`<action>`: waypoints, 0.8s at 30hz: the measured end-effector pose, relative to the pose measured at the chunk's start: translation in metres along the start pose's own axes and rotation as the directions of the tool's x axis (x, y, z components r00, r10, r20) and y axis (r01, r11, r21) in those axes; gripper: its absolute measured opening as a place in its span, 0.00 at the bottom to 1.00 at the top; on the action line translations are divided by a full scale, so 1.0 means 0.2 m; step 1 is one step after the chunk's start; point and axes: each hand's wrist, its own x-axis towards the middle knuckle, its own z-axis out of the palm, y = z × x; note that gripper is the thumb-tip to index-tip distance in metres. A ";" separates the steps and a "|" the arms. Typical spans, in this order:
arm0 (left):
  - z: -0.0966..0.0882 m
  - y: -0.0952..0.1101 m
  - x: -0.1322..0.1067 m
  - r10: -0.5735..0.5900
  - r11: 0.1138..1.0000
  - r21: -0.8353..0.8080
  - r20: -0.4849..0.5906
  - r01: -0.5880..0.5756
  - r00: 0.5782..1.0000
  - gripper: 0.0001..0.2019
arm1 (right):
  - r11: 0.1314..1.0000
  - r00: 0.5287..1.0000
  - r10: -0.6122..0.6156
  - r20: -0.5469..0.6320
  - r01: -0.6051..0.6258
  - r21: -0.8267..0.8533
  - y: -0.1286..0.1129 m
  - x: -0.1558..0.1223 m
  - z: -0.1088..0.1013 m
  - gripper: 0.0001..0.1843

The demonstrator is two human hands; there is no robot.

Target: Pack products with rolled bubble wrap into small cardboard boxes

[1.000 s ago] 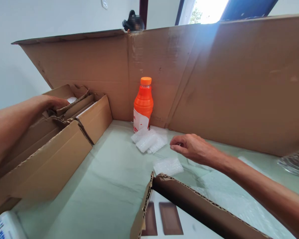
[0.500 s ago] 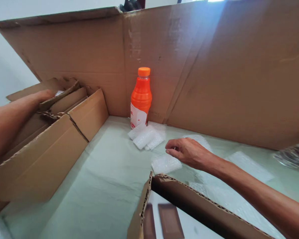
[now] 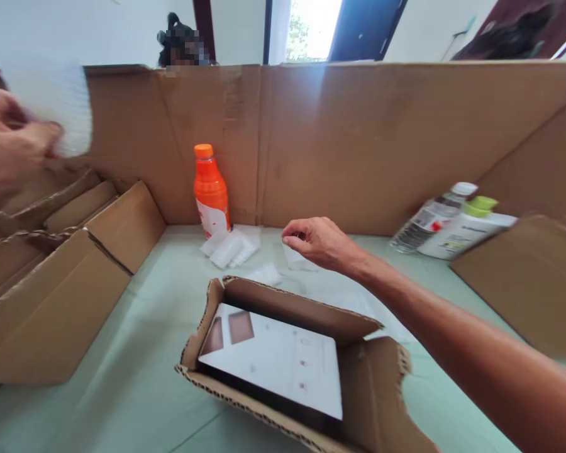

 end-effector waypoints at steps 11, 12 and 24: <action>0.81 0.44 -0.40 -0.075 0.976 -0.164 0.352 0.140 0.933 0.22 | 0.962 0.973 0.229 -0.021 -0.223 0.161 0.22 -0.68 -0.21 0.20; 0.82 0.43 -0.45 -0.093 0.961 -0.213 0.363 0.179 0.927 0.21 | 0.944 0.966 0.259 -0.005 -0.252 0.212 0.24 -0.75 -0.19 0.21; 0.84 0.09 -1.54 -0.424 0.511 -0.697 0.305 0.504 0.852 0.28 | 0.737 0.979 0.176 0.104 -0.201 0.645 0.05 -1.48 0.46 0.40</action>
